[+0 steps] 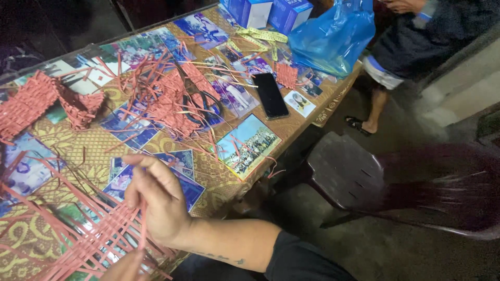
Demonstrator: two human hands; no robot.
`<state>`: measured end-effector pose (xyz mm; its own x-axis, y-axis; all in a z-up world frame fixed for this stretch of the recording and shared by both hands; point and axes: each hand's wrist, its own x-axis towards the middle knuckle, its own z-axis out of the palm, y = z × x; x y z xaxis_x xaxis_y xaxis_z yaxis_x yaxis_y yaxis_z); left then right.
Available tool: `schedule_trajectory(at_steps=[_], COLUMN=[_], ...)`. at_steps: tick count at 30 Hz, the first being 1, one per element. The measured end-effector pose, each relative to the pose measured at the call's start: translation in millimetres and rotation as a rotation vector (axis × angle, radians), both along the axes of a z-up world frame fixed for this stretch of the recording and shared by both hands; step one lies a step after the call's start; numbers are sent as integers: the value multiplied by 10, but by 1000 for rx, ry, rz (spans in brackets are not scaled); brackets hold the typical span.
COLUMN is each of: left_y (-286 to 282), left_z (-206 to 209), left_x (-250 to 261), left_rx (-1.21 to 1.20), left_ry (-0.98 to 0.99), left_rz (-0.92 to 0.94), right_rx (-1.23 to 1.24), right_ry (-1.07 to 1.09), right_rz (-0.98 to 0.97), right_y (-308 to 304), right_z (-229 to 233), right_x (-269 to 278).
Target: Weave pink plastic strips into a mat on a table
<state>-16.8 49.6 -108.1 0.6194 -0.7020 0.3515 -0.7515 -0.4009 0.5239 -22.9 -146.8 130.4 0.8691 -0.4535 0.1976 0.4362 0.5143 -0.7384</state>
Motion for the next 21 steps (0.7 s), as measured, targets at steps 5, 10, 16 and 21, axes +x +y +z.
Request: schedule_trajectory(at_steps=[5,10,16,21], left_y=[166,76,-144,494], left_z=[-26,252,212,-783], left_x=[410,435,164,589], left_rx=[-491,-1145,-1279,-1359], left_ry=[703,1599,951,1047], left_rz=[158,341,540,226], right_rx=[-428,-906,-1055,-1006], right_ry=[-14,-219,-388,-356], right_rz=[38,-108,-182,-215], right_y=[-120,-119,-56,-70], right_z=[31,31,-63,7], right_x=[-175,-196,-163,-182])
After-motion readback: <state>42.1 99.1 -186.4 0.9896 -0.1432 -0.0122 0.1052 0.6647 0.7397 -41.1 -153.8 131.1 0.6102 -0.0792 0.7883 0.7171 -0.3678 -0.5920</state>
